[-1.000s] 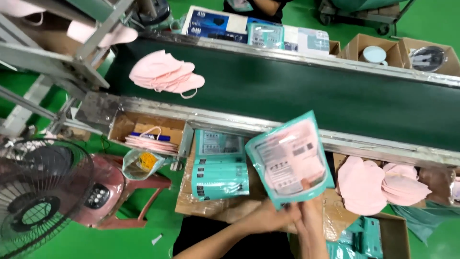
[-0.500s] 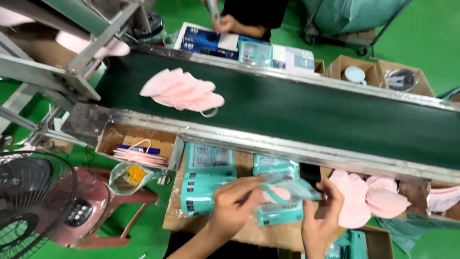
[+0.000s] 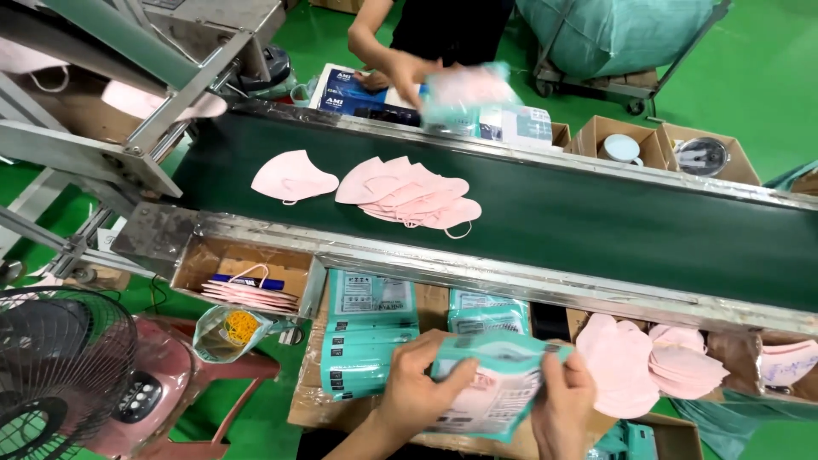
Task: Packaging stacks of pink face masks into plastic packets on a factory conveyor belt.
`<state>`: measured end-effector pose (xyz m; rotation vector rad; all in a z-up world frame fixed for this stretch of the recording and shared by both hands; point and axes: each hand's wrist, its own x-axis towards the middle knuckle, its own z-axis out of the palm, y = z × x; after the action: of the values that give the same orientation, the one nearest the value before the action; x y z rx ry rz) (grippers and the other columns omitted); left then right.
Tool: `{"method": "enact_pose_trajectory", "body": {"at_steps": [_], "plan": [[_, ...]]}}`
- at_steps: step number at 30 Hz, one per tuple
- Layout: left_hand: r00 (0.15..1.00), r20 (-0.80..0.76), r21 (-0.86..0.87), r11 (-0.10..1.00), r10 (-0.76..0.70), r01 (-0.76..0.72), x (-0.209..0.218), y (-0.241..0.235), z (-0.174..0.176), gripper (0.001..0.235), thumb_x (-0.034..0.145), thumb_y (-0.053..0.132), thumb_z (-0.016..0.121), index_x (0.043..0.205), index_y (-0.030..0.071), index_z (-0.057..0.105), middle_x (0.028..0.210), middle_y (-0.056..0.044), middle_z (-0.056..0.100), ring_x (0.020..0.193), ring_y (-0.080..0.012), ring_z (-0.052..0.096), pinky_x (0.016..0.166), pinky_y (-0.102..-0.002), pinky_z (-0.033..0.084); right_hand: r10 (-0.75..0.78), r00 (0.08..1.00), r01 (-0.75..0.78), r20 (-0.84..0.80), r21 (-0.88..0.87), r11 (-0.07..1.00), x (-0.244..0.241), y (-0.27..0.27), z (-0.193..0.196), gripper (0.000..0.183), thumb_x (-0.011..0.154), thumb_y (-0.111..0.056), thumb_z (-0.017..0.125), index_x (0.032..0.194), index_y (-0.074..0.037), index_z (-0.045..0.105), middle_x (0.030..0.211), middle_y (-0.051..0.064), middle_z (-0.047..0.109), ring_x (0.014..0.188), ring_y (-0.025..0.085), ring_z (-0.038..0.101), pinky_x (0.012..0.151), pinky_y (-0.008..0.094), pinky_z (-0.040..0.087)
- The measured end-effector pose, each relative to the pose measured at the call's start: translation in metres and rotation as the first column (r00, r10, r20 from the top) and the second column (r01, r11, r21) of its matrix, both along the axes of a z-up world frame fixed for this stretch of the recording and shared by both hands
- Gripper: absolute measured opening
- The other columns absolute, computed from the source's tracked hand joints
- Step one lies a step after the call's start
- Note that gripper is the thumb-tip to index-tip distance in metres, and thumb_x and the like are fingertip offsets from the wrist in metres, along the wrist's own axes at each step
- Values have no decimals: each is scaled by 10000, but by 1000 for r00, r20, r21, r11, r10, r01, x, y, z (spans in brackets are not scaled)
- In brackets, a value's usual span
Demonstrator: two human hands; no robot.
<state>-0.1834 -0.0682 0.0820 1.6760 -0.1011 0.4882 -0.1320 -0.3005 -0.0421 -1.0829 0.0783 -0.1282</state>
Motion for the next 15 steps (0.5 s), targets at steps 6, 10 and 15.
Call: {"method": "enact_pose_trajectory", "body": {"at_steps": [6,10,15], "plan": [[1000,-15,69,998,-4,5,4,0,-10,129,840,75,756,909,-32,741,878,-134,770,802,-241,742,708,-360,580,162,981,-157,-109,46,986,-8,5,-13,110,920,34,668,1030,43,669,1023,90,677,907,147,635,815,310,512],[982,-4,-5,982,-187,187,4,0,8,157,803,71,786,919,-30,754,927,-145,780,876,-269,738,793,-382,573,314,944,-292,-105,180,939,-8,14,6,148,883,-20,701,1011,47,668,1040,105,677,909,181,649,800,351,529],[994,-51,110,989,-96,101,5,-4,-12,123,826,76,765,912,-11,754,919,-123,778,882,-262,732,806,-368,576,322,947,-322,-3,18,947,-3,25,30,86,844,-7,725,881,36,659,968,85,669,878,159,631,770,324,505]]}}
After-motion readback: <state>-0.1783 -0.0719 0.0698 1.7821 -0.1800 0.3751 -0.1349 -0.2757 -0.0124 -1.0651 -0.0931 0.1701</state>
